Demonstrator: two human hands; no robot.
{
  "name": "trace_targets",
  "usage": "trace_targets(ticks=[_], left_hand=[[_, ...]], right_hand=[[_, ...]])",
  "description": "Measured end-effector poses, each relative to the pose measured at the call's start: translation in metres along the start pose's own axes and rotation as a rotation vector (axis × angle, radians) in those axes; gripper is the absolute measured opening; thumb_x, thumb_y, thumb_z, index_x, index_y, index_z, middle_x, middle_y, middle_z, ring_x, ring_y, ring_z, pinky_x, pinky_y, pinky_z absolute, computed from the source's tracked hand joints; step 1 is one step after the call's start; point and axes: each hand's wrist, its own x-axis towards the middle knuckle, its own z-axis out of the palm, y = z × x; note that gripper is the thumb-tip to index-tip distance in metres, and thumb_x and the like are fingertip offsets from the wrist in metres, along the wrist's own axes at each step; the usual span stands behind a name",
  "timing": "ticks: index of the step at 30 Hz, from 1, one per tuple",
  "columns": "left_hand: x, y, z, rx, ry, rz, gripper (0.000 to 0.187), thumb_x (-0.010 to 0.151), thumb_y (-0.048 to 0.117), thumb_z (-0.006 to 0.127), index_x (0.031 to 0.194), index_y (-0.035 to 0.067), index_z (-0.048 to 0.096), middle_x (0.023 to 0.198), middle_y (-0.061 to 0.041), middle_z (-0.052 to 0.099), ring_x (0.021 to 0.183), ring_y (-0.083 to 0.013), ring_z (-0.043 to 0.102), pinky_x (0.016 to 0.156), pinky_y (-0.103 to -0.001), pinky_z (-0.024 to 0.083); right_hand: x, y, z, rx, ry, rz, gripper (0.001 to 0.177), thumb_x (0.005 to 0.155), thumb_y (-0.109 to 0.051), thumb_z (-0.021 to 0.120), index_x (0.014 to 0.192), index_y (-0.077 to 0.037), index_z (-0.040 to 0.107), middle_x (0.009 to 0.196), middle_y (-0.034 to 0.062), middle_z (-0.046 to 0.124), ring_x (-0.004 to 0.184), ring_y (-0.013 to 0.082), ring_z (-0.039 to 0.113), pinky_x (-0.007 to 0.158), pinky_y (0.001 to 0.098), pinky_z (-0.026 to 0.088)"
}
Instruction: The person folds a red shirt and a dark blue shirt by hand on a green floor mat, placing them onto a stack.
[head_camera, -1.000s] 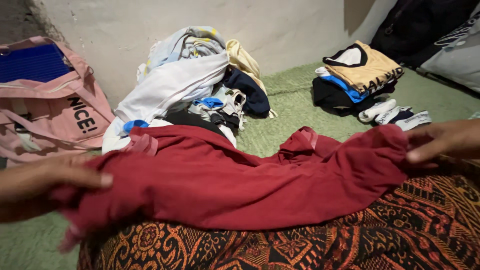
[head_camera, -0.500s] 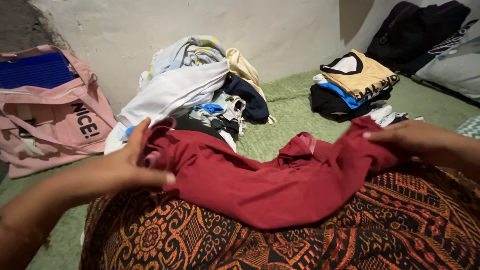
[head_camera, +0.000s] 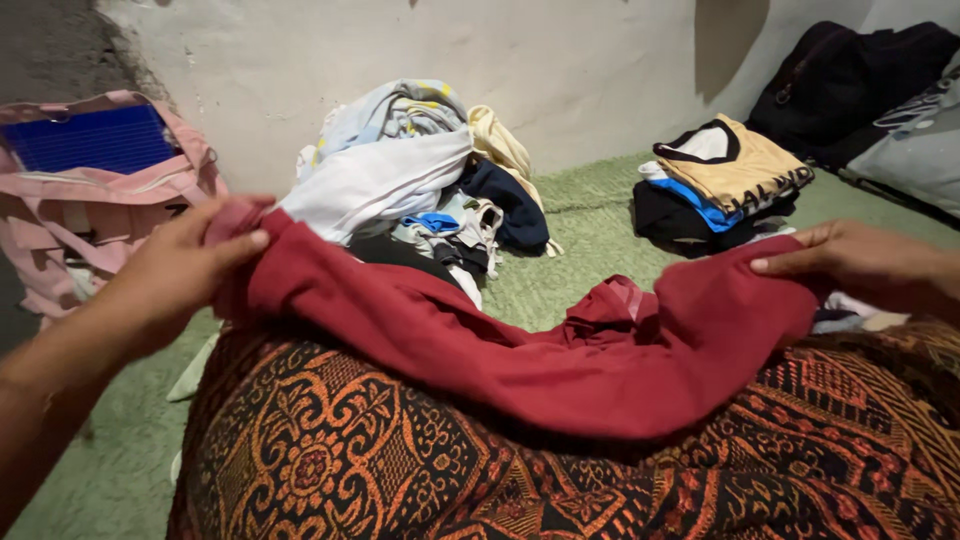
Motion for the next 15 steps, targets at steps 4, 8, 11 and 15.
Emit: trace_targets(ticks=[4,8,11,15], left_hand=[[0.021,0.009,-0.004,-0.121,0.031,0.022,0.04,0.095,0.009,0.059,0.135,0.01,0.061,0.123,-0.007,0.068,0.108,-0.019,0.066,0.089,-0.035,0.056],[0.041,-0.001,-0.013,-0.229,0.074,0.12,0.033,0.099,0.006,0.058,0.132,0.005,0.063,0.121,-0.005,0.066,0.109,-0.0151,0.064,0.095,-0.029,0.054],[0.052,-0.013,-0.014,-0.363,0.084,0.044,0.032,0.097,0.006,0.058,0.129,0.006,0.061,0.115,-0.004,0.066,0.105,-0.0141,0.065,0.091,-0.029,0.056],[0.064,-0.024,-0.007,-0.158,0.179,0.055,0.036,0.093,0.004,0.064,0.129,0.008,0.062,0.11,-0.004,0.065,0.098,-0.0139,0.062,0.084,-0.029,0.054]], right_hand=[[0.007,-0.012,-0.003,-0.218,0.103,-0.049,0.039,0.095,-0.032,0.072,0.115,0.001,0.077,0.087,0.0125,0.081,0.073,0.0211,0.07,0.07,0.0363,0.055],[0.005,-0.014,-0.008,-0.186,0.001,-0.051,0.04,0.099,-0.035,0.065,0.119,-0.001,0.074,0.094,0.0111,0.077,0.077,0.0192,0.066,0.071,0.0363,0.053],[0.003,-0.013,-0.011,0.017,-0.059,-0.074,0.043,0.099,-0.033,0.059,0.122,0.002,0.069,0.104,0.01,0.077,0.086,0.0172,0.069,0.078,0.0331,0.056],[0.006,-0.013,-0.023,0.196,-0.016,-0.056,0.045,0.103,-0.033,0.057,0.129,0.002,0.068,0.112,0.0153,0.076,0.091,0.0259,0.072,0.081,0.0442,0.058]])
